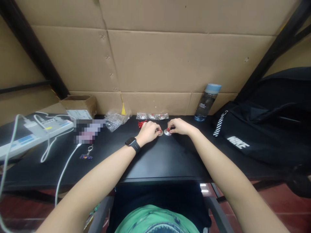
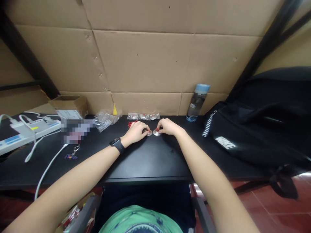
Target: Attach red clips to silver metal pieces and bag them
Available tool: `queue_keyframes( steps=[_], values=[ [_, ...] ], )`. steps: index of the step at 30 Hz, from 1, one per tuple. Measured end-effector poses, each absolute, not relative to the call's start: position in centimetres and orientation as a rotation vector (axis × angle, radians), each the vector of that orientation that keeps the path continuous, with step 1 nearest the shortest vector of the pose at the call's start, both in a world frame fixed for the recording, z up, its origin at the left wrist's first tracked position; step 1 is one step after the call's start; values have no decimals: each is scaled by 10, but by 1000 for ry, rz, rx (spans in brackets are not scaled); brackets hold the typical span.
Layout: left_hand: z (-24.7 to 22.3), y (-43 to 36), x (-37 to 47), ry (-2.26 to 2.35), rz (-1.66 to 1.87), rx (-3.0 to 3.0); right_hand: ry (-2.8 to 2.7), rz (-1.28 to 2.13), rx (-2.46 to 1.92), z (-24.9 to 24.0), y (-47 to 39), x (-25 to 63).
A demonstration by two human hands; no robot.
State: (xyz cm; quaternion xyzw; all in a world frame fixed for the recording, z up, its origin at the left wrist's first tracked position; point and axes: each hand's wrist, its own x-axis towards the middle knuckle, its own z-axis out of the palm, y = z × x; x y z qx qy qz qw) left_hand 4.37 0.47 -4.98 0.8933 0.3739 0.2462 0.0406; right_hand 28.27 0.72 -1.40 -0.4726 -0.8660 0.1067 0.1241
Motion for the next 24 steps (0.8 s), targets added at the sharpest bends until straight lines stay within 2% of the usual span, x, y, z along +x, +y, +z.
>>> queue_keyframes(
  steps=[24],
  values=[
    [-41, -7, 46, 1196, 675, 2955, -2529, 285, -1358, -17, 3, 278]
  ],
)
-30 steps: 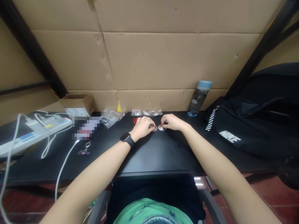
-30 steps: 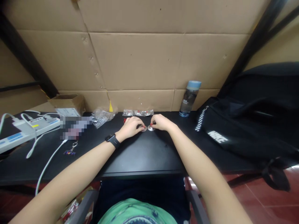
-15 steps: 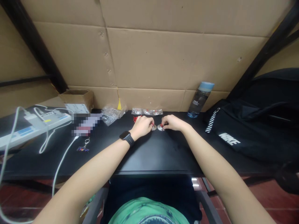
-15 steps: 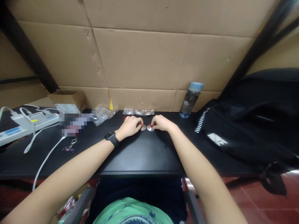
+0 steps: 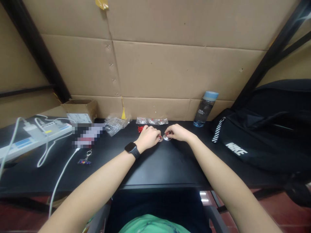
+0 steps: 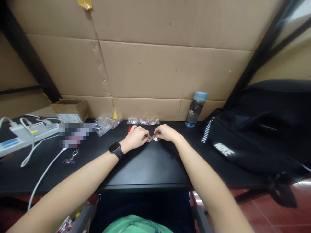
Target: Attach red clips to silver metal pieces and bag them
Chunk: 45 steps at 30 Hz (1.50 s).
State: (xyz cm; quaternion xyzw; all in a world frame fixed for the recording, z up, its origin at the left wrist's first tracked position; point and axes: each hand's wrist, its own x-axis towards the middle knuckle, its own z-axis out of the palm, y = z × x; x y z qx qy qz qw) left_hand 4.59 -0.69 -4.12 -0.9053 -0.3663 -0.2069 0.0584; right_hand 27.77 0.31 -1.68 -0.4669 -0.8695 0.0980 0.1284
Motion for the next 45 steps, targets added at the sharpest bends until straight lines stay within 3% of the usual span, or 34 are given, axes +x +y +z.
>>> queue_keyframes(
  steps=[15, 33, 45],
  values=[
    [-38, -7, 48, -1118, -661, -2825, -2518, 187, -1441, -16, 1, 276],
    [-36, -8, 42, -1172, -605, -2866, -2514, 423, -1343, -16, 2, 280],
    [-36, -7, 37, -1126, -541, -2872, -2548, 359, -1387, -18, 4, 277]
  ],
)
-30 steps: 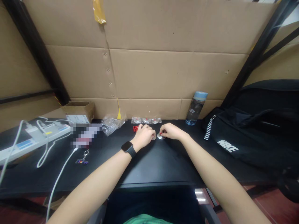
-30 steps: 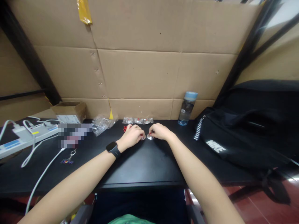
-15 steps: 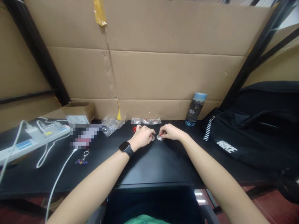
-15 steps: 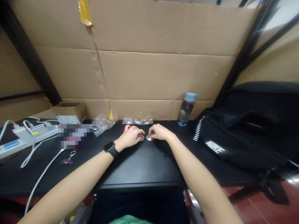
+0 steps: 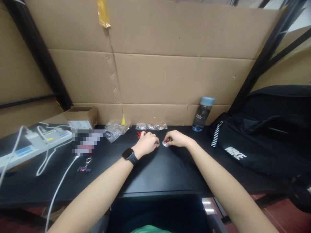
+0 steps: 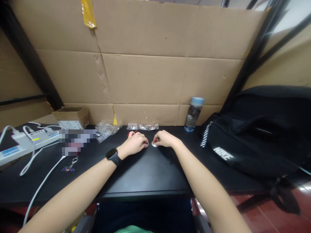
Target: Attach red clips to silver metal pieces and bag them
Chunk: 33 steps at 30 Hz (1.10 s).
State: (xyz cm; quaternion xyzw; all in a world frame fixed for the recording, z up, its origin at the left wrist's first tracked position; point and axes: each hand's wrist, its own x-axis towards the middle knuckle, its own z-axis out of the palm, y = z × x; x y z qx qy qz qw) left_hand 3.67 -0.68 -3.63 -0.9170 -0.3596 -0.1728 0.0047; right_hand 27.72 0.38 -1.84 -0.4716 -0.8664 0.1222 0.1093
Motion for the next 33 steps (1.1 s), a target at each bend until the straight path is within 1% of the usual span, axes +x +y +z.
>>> queue_keyframes(
  steps=[13, 33],
  values=[
    [-30, -7, 34, -1111, -564, -2928, -2523, 355, -1356, -14, -1, 276],
    [-24, -8, 27, -1211, -454, -2905, -2553, 374, -1326, -17, 1, 274]
  ],
)
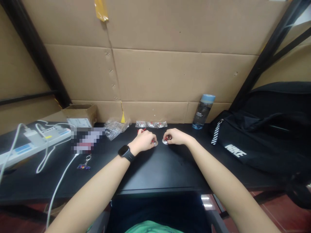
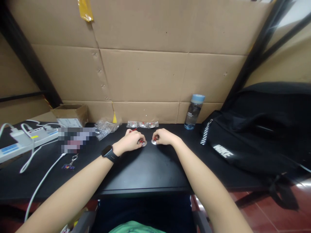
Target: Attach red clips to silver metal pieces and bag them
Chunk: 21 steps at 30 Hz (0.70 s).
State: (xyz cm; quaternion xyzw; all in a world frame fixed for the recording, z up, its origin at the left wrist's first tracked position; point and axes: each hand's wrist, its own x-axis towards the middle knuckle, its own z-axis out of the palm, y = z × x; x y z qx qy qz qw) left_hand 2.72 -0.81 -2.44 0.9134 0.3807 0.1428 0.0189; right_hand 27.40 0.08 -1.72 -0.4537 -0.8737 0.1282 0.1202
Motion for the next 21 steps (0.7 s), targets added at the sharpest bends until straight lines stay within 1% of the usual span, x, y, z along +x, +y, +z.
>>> queue_keyframes(
  steps=[11, 21],
  values=[
    [-22, -9, 28, 1203, 472, 2890, -2534, 316, -1354, -12, -3, 273],
    [-26, -6, 28, 1075, 504, 2853, -2536, 295, -1401, -13, -1, 275]
  ],
)
